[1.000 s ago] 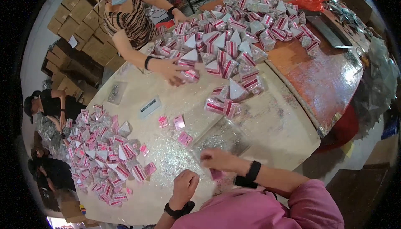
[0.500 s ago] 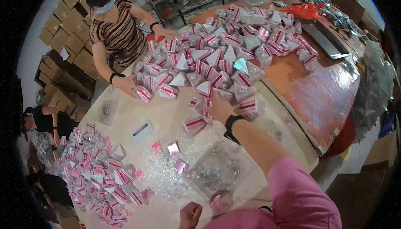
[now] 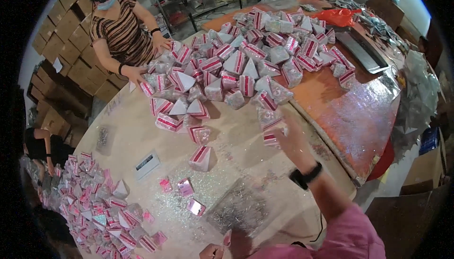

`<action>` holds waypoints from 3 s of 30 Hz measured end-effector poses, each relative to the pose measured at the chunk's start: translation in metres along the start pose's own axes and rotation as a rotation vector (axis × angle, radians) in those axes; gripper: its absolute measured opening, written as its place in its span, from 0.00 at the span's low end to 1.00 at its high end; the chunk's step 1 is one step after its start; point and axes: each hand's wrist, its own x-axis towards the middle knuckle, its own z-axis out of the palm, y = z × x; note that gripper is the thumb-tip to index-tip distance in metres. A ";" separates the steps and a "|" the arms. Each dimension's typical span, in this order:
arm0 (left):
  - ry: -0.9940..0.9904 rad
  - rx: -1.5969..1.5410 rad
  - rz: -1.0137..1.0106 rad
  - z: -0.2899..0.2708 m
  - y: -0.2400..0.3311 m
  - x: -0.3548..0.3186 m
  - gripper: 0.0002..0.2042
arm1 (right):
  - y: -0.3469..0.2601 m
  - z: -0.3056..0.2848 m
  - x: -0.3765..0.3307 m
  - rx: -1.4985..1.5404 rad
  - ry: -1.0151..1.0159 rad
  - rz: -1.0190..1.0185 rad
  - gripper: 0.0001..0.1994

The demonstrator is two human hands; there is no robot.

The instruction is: Packaging small triangular items into plastic bags and boxes.

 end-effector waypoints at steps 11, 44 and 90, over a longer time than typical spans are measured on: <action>-0.115 0.041 0.003 0.004 0.007 0.008 0.07 | 0.067 0.013 0.056 -0.427 0.034 -0.069 0.52; -0.089 -0.111 -0.127 0.015 0.019 -0.001 0.09 | 0.127 -0.169 0.082 0.038 0.269 -0.001 0.33; -0.062 -0.380 -0.488 0.177 0.149 0.063 0.11 | 0.102 0.003 0.331 0.109 0.043 -0.001 0.42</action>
